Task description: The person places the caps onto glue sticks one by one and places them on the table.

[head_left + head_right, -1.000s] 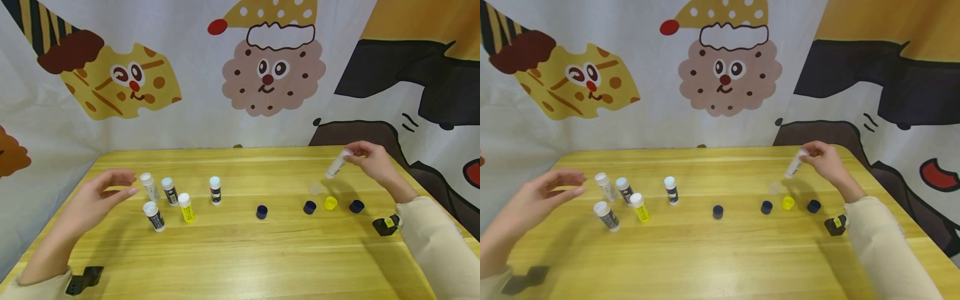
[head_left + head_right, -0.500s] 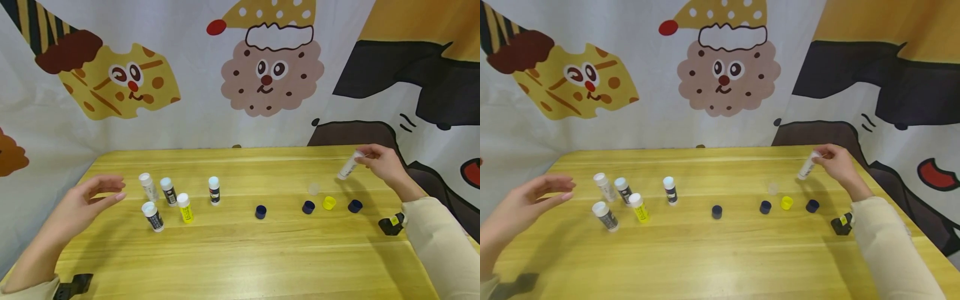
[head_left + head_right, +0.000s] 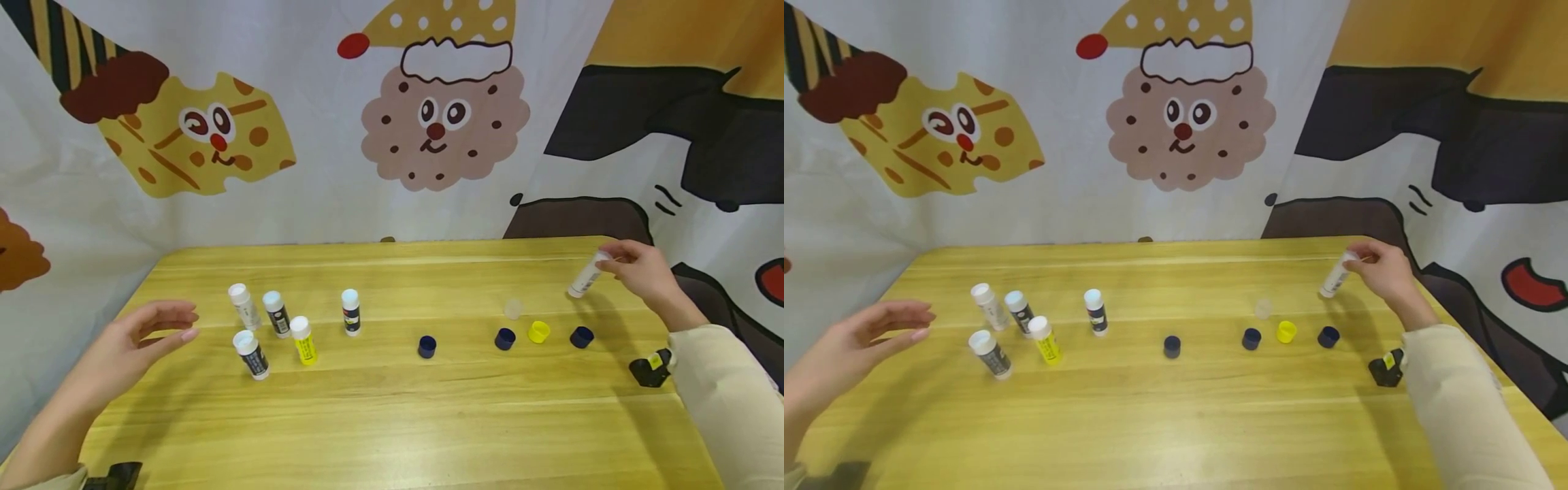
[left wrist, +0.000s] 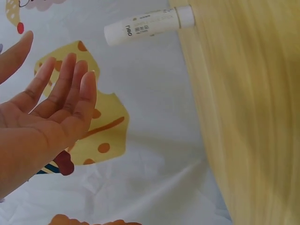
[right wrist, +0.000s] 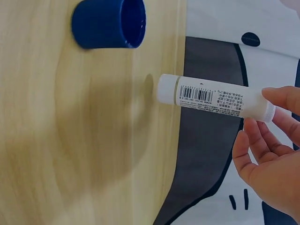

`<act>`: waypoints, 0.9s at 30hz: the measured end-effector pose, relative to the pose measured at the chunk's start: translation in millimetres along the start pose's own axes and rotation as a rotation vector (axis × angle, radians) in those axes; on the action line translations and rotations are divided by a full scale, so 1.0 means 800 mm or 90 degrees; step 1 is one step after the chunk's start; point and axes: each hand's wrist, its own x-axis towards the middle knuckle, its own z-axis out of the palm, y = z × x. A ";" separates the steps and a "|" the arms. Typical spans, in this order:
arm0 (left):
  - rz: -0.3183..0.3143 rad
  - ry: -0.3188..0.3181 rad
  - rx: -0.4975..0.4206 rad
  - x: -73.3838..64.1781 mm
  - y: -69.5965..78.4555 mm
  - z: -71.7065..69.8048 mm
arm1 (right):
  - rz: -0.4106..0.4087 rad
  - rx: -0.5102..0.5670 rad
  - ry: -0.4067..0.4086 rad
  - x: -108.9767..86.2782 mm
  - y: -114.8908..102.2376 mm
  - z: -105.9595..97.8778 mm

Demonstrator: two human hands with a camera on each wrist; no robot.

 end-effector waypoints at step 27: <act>-0.008 -0.013 -0.009 -0.016 -0.034 0.007 | 0.033 0.045 0.016 -0.002 0.016 0.007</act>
